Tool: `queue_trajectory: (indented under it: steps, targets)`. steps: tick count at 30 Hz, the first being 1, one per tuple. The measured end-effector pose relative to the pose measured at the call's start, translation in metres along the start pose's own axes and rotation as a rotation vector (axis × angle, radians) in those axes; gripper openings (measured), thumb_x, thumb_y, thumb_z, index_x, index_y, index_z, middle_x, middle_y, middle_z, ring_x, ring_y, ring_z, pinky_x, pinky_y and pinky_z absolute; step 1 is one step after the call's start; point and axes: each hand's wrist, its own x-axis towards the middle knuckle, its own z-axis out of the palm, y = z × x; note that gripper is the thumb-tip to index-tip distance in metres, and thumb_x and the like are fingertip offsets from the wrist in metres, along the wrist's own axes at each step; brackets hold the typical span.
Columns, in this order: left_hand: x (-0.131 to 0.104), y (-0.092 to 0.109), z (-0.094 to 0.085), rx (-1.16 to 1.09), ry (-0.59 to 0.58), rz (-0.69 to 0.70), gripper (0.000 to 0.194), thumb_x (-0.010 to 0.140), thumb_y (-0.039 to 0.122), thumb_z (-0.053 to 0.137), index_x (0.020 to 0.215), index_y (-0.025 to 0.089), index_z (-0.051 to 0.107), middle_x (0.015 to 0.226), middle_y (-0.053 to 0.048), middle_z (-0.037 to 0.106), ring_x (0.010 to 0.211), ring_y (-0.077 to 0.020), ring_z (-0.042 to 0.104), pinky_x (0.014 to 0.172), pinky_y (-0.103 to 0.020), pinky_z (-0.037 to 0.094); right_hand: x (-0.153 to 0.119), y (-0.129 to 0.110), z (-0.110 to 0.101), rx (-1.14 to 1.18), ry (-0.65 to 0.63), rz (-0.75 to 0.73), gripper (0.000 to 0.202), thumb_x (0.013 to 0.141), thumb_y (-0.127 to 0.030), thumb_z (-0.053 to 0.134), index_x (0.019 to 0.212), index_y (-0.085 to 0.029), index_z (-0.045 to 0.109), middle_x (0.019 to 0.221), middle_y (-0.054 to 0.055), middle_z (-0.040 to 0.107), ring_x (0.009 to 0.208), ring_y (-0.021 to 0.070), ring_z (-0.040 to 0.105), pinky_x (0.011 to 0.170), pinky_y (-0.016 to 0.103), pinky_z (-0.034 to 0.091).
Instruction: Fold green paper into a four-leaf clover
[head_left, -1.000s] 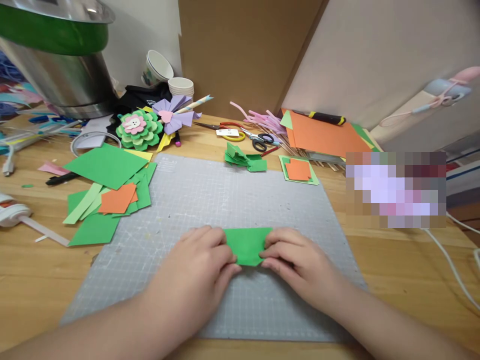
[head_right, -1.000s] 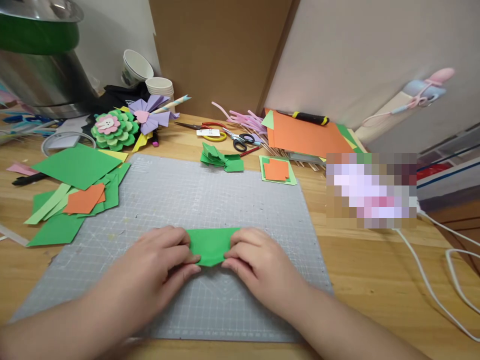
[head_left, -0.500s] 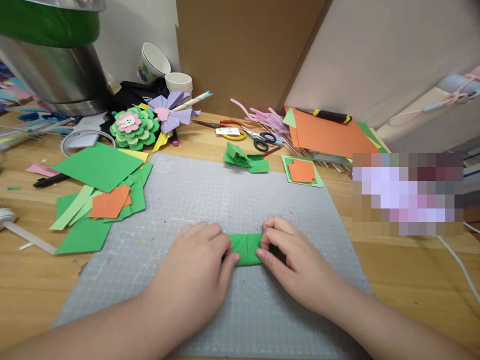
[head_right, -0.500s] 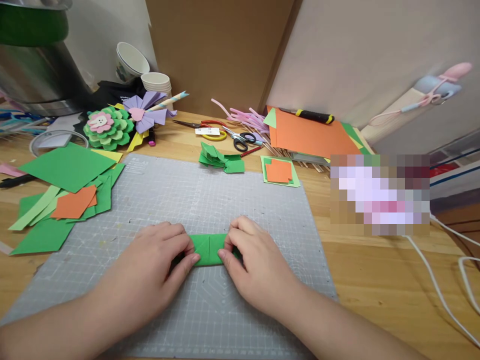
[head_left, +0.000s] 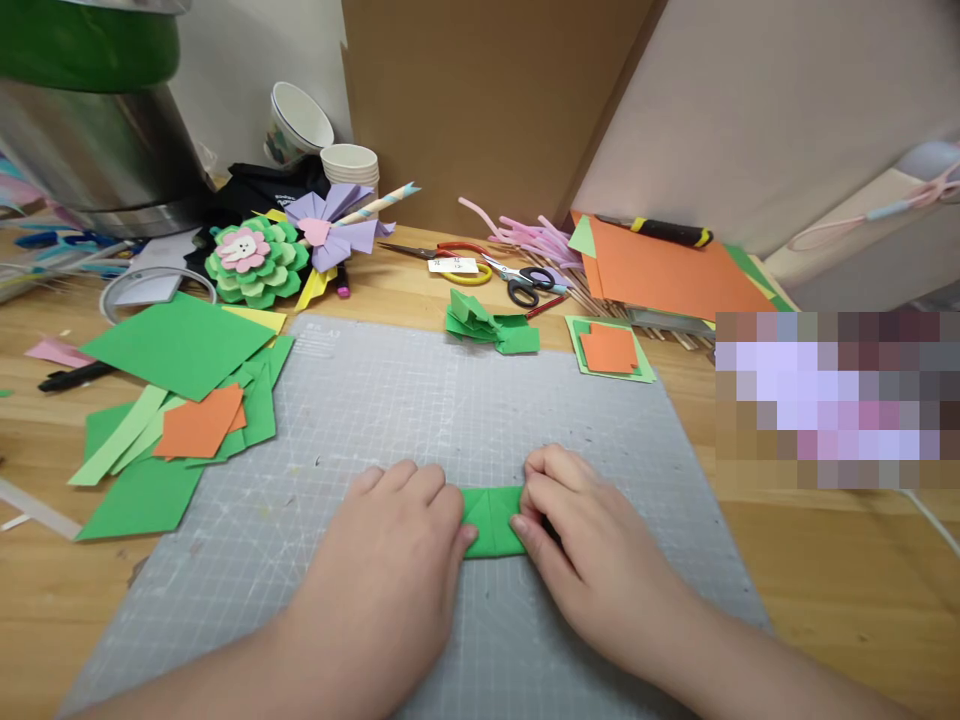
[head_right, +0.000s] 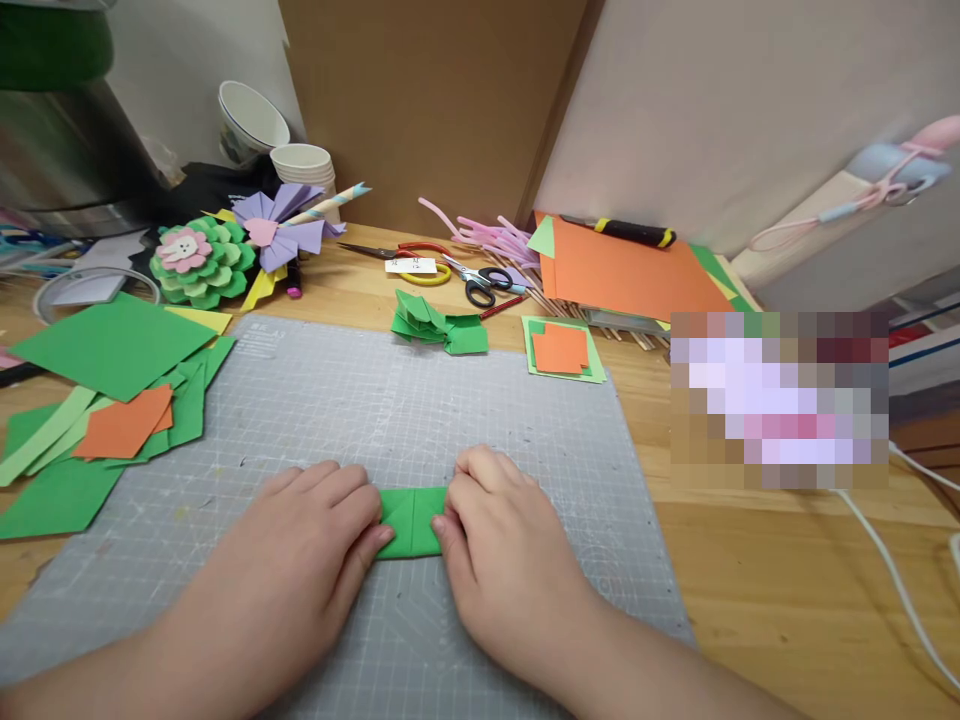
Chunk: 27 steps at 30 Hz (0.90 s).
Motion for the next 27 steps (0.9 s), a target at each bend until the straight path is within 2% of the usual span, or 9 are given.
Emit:
queue_trajectory:
  steps: [16, 27]
  targets:
    - [0.0031, -0.006, 0.0003, -0.185, -0.013, -0.025, 0.021, 0.089, 0.022, 0.042, 0.071, 0.02, 0.054, 0.078, -0.003, 0.055, 0.075, -0.0252, 0.05, 0.069, -0.043, 0.036, 0.0003, 0.0021, -0.0026, 0.075, -0.001, -0.006, 0.018, 0.088, -0.012, 0.047, 0.072, -0.018, 0.042, 0.086, 0.003, 0.048, 0.081, 0.02, 0.045, 0.068, 0.035, 0.035]
    - [0.0011, -0.0035, 0.0046, 0.004, -0.03, 0.01, 0.027, 0.093, 0.022, 0.035, 0.077, 0.019, 0.057, 0.079, -0.007, 0.056, 0.075, -0.0282, 0.052, 0.069, -0.047, 0.039, 0.0001, 0.002, 0.0001, 0.02, 0.015, 0.006, 0.02, 0.089, -0.015, 0.045, 0.07, -0.019, 0.041, 0.086, 0.004, 0.048, 0.079, 0.0209, 0.045, 0.066, 0.036, 0.036]
